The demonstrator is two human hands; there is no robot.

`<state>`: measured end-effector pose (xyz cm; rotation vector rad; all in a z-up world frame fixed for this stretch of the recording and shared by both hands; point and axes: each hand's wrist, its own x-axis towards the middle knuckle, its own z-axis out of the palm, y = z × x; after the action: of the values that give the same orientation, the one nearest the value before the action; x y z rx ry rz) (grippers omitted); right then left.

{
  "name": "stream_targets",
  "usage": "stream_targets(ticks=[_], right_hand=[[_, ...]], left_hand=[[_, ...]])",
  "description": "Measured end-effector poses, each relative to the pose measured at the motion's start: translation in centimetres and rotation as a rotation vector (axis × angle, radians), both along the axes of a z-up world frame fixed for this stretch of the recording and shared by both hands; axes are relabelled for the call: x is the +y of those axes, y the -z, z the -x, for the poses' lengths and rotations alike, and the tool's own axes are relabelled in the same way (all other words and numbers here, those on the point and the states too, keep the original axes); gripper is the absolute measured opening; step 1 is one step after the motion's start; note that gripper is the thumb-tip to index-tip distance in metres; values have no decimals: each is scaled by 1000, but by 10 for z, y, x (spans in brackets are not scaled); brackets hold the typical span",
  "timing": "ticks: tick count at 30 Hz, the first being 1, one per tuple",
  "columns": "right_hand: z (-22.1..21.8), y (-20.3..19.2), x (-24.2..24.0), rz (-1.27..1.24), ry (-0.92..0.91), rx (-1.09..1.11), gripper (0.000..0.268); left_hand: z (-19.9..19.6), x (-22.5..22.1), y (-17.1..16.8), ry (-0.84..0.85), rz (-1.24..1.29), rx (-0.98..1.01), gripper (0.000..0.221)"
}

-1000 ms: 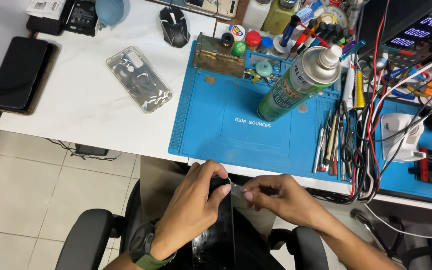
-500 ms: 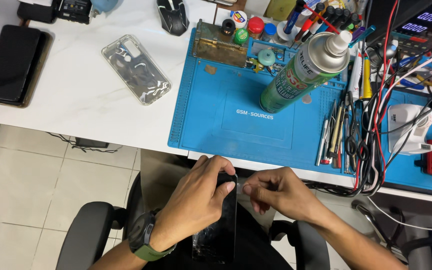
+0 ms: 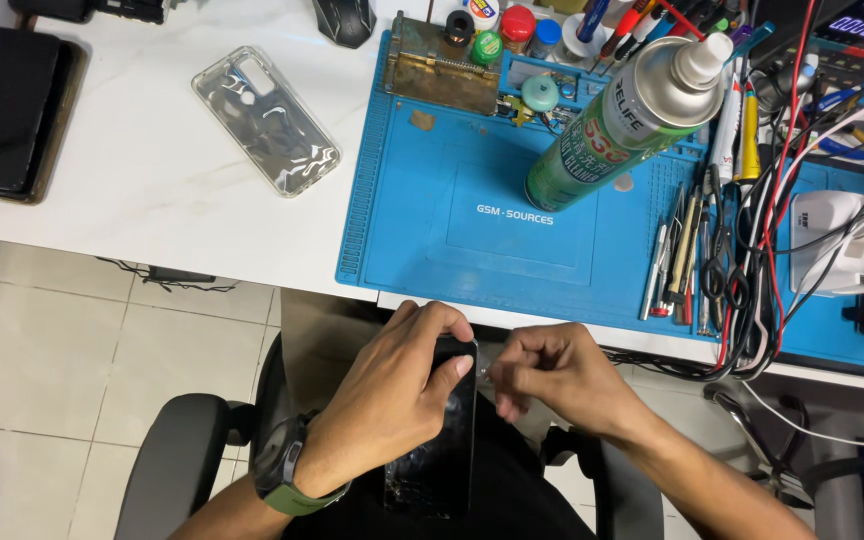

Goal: The person sprays a cleaning agent onto a smartphone, peels off a protective film, and uses a metal prying tool to separate the back cover. They then use tweezers to remove small internal components from the disassembled phone.

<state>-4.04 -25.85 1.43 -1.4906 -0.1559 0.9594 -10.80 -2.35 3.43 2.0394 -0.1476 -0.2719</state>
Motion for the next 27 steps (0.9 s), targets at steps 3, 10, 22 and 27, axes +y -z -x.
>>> stream_targets(ticks=[3,10,22,27], right_hand=[[6,2,1,-42,-3,49,19],[17,1,15,-27,130,-65,21],[56,15,21,-20,350,-62,24],[62,18,20,-68,353,-59,22]], left_hand=[[0,2,0,-15,13,39,15],[1,6,1,-14,26,38,16],[0,10,8,-16,33,-20,15],[0,16,4,6,65,20,22]])
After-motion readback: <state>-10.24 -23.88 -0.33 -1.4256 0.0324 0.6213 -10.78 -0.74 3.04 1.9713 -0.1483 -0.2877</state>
